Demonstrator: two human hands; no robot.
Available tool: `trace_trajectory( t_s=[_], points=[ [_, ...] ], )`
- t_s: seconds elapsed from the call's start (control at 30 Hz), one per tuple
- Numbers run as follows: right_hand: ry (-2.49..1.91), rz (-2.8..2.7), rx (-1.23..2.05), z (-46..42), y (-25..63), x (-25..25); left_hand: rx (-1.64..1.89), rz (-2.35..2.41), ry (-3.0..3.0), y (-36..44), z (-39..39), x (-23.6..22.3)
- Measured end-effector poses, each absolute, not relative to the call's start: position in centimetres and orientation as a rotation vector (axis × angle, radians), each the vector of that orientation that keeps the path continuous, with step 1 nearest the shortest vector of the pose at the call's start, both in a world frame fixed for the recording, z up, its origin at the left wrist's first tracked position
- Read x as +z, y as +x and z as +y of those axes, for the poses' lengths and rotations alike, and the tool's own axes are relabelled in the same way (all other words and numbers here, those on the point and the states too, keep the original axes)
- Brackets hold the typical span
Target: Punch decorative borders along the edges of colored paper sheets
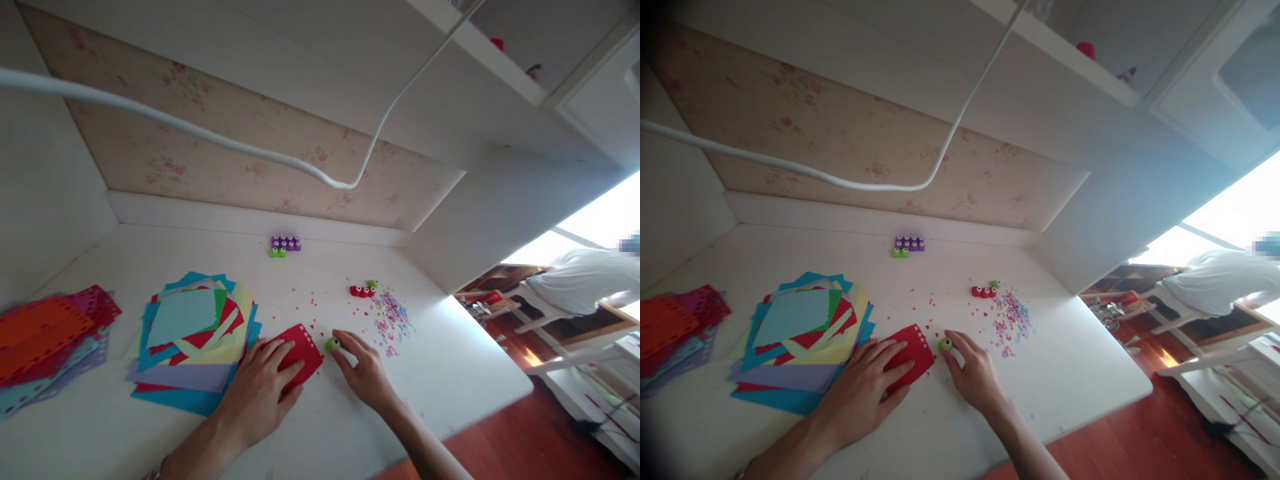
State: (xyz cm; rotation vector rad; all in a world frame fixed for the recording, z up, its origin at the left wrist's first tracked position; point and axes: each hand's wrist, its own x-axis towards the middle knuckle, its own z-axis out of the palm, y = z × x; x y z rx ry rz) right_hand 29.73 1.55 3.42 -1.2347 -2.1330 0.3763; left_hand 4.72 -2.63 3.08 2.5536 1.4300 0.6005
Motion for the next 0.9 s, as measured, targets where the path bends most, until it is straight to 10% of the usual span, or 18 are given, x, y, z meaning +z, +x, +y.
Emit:
trace_trajectory(
  t_s=[0.9],
  points=[
    [-1.662, -2.710, 0.002, 22.1, 40.2, 8.0, 0.589, 1.408, 2.539, 4.3, -2.4, 2.0]
  ],
)
